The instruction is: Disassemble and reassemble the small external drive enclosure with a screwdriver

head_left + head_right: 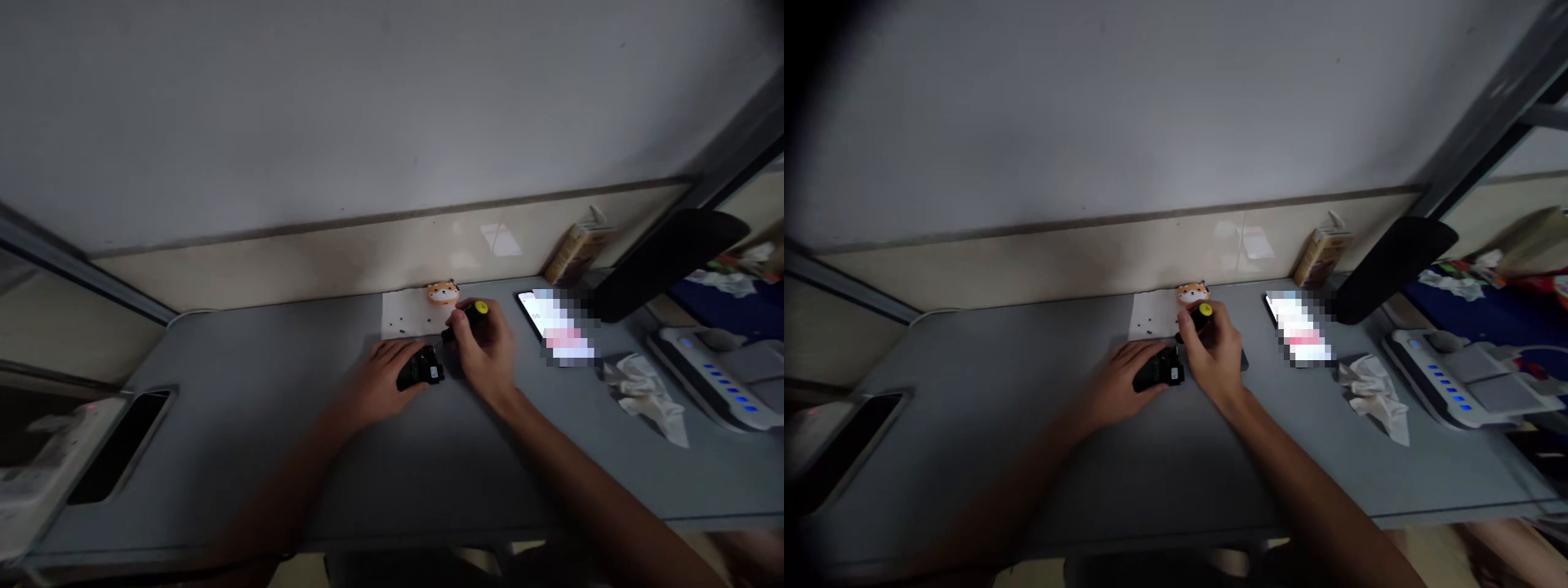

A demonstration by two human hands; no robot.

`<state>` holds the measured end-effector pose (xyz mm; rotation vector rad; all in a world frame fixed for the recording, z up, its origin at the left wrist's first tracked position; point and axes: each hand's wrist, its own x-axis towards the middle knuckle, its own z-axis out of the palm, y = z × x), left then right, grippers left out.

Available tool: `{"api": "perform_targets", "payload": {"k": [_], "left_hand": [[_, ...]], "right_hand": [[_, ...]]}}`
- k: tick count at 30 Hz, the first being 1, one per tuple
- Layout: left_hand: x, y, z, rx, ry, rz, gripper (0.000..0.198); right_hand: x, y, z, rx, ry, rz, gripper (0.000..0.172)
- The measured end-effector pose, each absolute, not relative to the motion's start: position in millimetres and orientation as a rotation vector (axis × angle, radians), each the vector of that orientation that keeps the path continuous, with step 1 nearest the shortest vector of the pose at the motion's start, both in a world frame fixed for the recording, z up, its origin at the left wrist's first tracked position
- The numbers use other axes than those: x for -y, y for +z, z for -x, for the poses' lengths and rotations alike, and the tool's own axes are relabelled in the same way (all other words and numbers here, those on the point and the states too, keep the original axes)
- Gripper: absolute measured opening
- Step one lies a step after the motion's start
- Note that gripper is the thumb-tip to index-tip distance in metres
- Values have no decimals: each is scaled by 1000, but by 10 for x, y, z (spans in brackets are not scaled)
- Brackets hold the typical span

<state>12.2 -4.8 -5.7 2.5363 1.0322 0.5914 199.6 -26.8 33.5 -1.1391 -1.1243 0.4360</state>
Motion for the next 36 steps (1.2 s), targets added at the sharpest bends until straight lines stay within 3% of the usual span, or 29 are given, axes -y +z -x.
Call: {"api": "perform_targets", "payload": {"k": [36], "left_hand": [[92, 10, -186, -1049, 655, -2409, 48]], "right_hand": [[249, 308, -2039, 1166, 372, 1150, 23]]}}
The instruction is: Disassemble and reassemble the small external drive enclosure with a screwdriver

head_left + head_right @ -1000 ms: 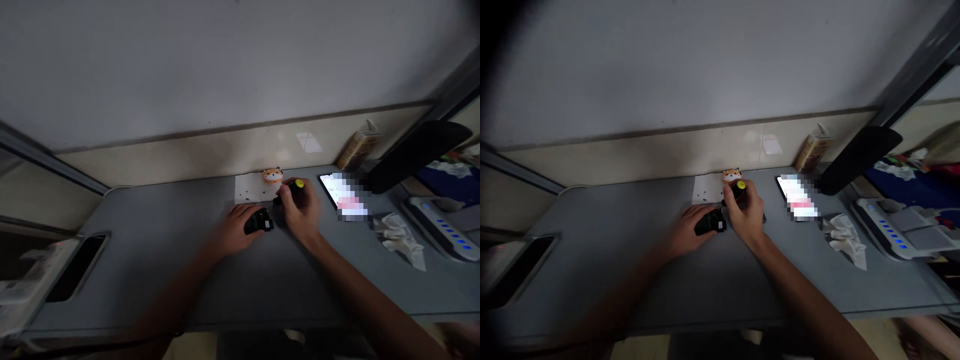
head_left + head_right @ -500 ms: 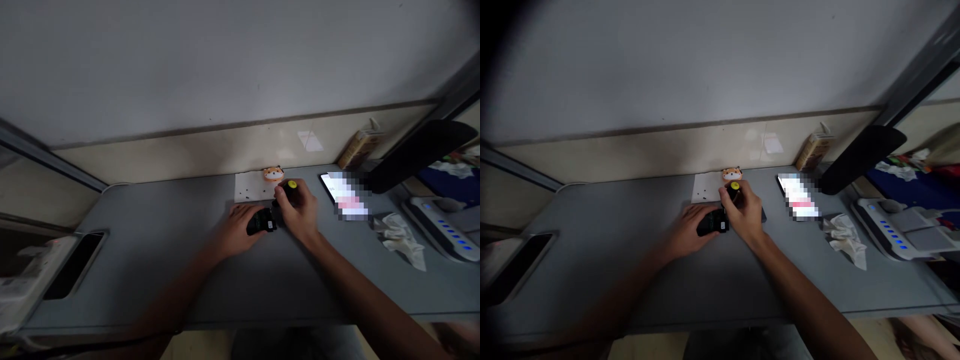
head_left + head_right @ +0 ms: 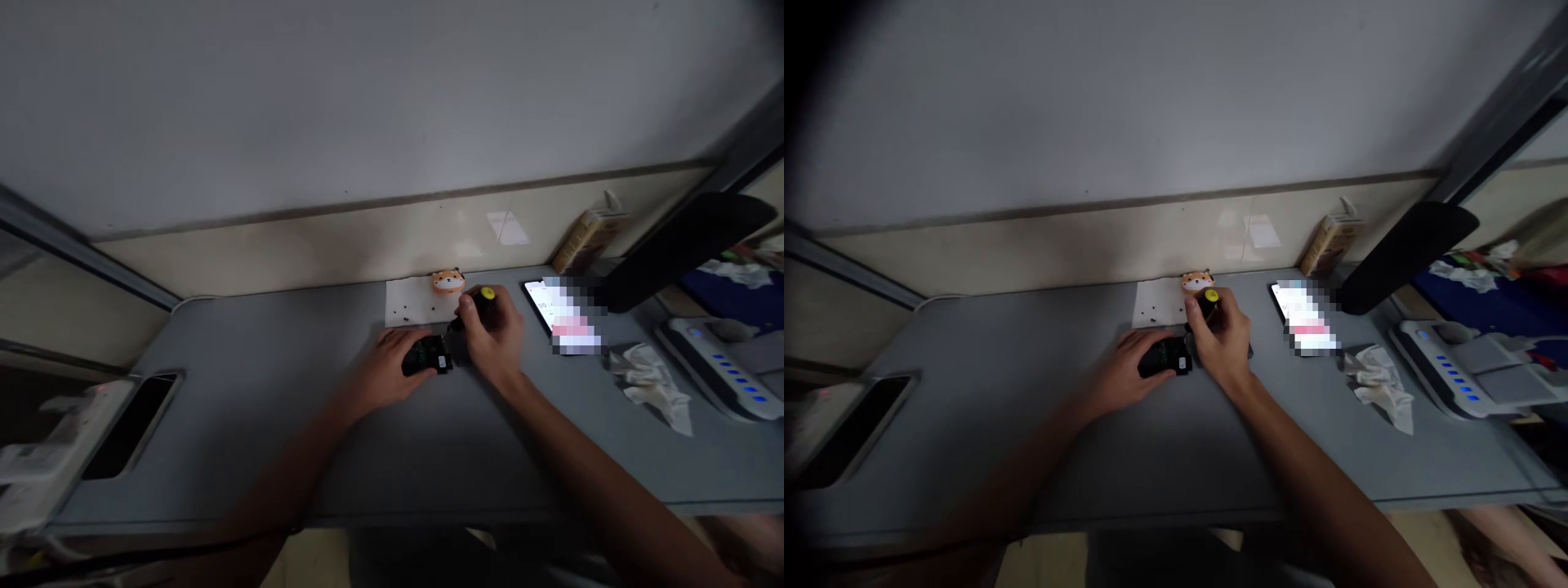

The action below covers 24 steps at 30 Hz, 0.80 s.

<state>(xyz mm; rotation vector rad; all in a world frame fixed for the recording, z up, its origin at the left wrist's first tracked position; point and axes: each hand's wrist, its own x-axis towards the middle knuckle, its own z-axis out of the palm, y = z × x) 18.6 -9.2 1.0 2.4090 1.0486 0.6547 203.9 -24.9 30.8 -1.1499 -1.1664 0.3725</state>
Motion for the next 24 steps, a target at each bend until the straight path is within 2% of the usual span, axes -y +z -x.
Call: {"api": "perform_targets", "payload": {"k": [9, 24], "left_hand": [[88, 33, -168, -1045, 626, -2427, 47], [69, 20, -176, -1049, 589, -2448, 47]], "right_hand": [[242, 324, -2030, 1133, 383, 1134, 26], [255, 293, -2016, 1203, 396, 1170, 19]]}}
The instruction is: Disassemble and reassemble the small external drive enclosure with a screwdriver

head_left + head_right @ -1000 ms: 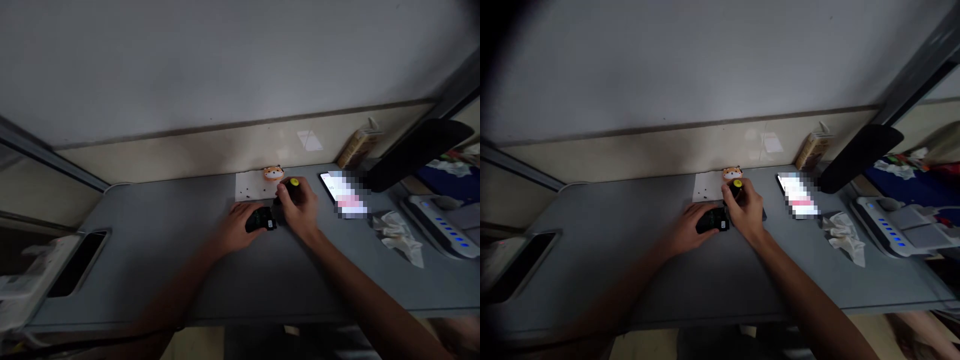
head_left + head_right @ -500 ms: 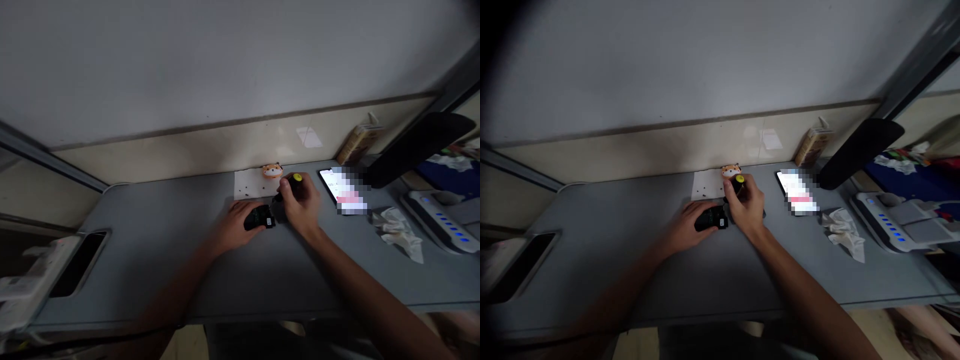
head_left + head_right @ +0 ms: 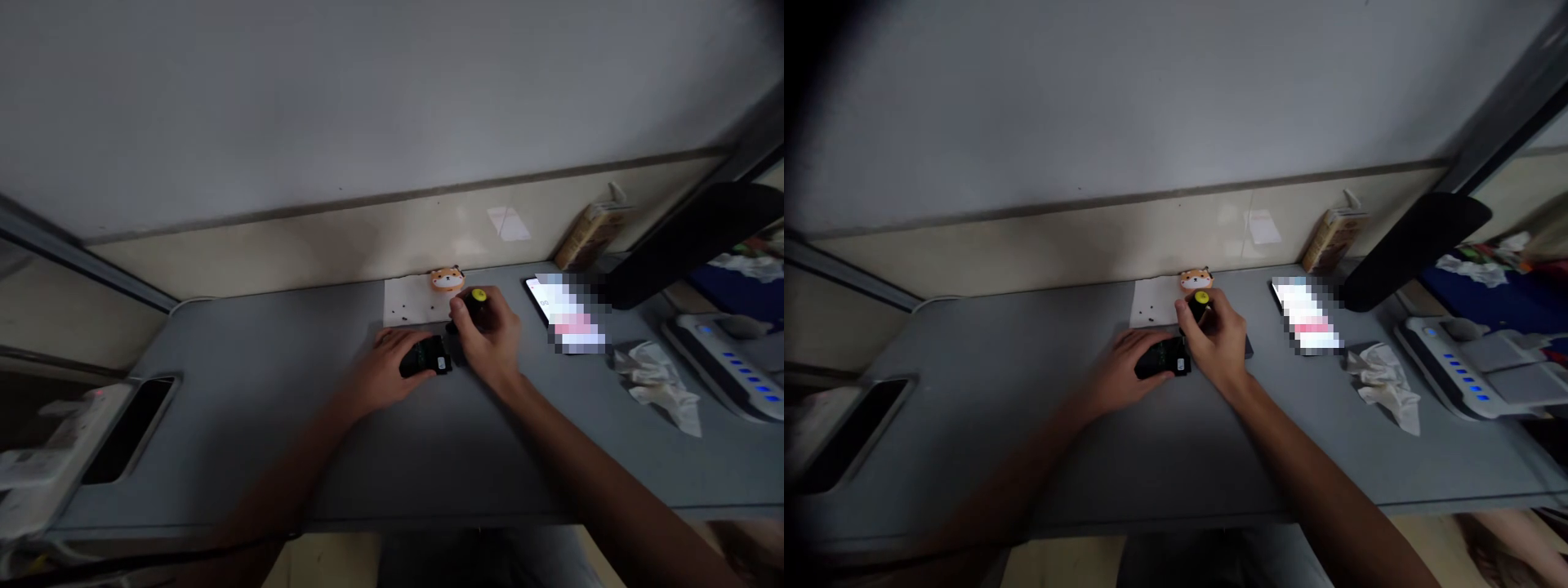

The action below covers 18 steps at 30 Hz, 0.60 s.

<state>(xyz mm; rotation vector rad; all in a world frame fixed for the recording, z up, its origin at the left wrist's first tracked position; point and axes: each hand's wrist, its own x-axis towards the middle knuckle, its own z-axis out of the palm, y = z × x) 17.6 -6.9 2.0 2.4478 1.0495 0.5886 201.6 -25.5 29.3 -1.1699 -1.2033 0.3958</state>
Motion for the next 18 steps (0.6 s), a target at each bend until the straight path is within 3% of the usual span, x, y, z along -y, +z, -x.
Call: {"api": "perform_targets", "payload": {"k": [18], "left_hand": [[66, 19, -184, -1017, 600, -2504, 40]], "right_hand": [[258, 280, -2003, 1232, 377, 1191, 19]]}}
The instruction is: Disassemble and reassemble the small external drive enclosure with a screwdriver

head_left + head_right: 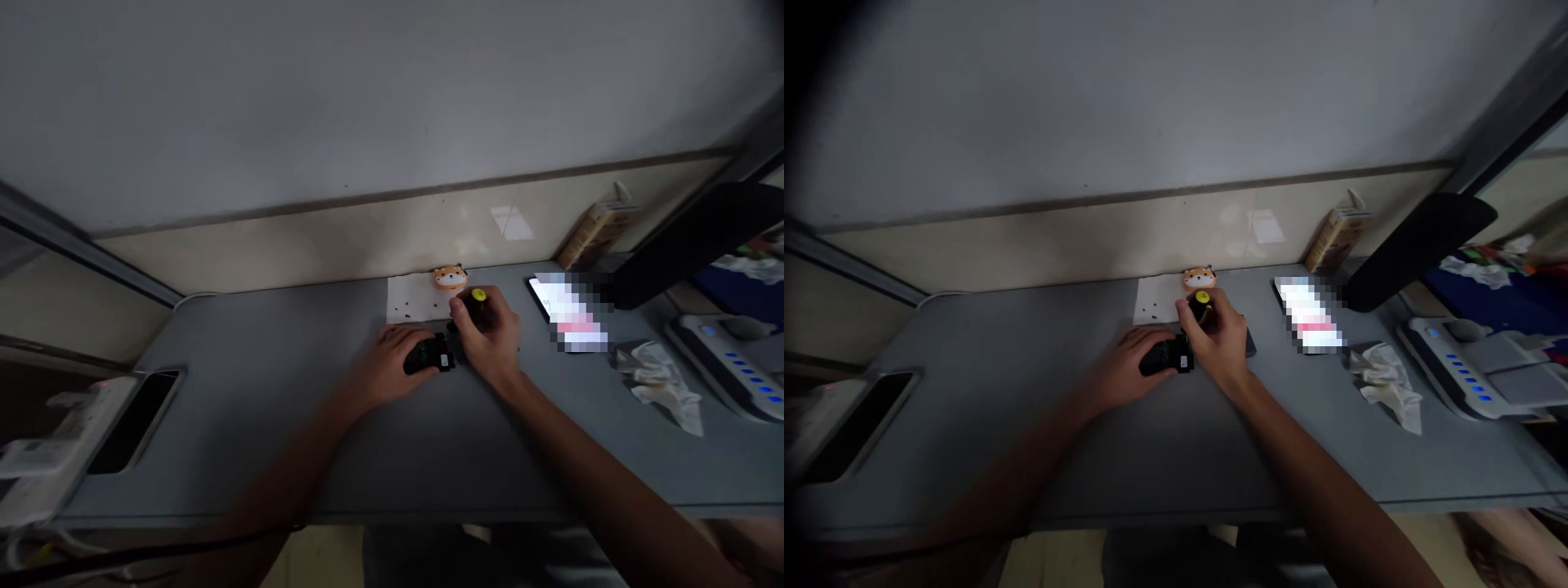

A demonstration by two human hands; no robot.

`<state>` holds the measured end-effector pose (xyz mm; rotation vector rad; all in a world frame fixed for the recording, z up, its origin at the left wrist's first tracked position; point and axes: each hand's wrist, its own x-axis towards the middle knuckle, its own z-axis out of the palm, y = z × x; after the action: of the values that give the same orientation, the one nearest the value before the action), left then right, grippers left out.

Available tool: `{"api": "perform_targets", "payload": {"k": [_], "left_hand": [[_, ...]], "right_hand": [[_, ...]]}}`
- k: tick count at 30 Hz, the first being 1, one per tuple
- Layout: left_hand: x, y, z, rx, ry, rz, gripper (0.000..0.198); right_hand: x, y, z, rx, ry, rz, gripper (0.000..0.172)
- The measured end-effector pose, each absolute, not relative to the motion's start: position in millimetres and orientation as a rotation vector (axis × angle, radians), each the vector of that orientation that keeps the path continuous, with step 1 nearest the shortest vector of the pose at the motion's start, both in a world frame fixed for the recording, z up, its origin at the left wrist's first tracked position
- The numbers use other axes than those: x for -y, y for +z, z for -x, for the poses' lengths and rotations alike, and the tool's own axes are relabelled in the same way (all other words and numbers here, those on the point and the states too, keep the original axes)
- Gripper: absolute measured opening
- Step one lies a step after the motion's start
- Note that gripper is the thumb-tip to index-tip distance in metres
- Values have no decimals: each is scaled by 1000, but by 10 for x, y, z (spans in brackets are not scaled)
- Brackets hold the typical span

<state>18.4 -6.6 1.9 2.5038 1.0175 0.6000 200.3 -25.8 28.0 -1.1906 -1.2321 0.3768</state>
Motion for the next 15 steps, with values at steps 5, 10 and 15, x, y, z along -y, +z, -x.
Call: {"api": "perform_targets", "payload": {"k": [5, 10, 15], "left_hand": [[62, 9, -189, -1024, 603, -2523, 36], [58, 5, -187, -993, 607, -2546, 32], [46, -10, -186, -988, 599, -2574, 26]], "right_hand": [[264, 299, -1987, 1256, 359, 1198, 20], [283, 326, -1988, 1336, 369, 1195, 20], [302, 370, -2002, 1474, 419, 1168, 20]]}}
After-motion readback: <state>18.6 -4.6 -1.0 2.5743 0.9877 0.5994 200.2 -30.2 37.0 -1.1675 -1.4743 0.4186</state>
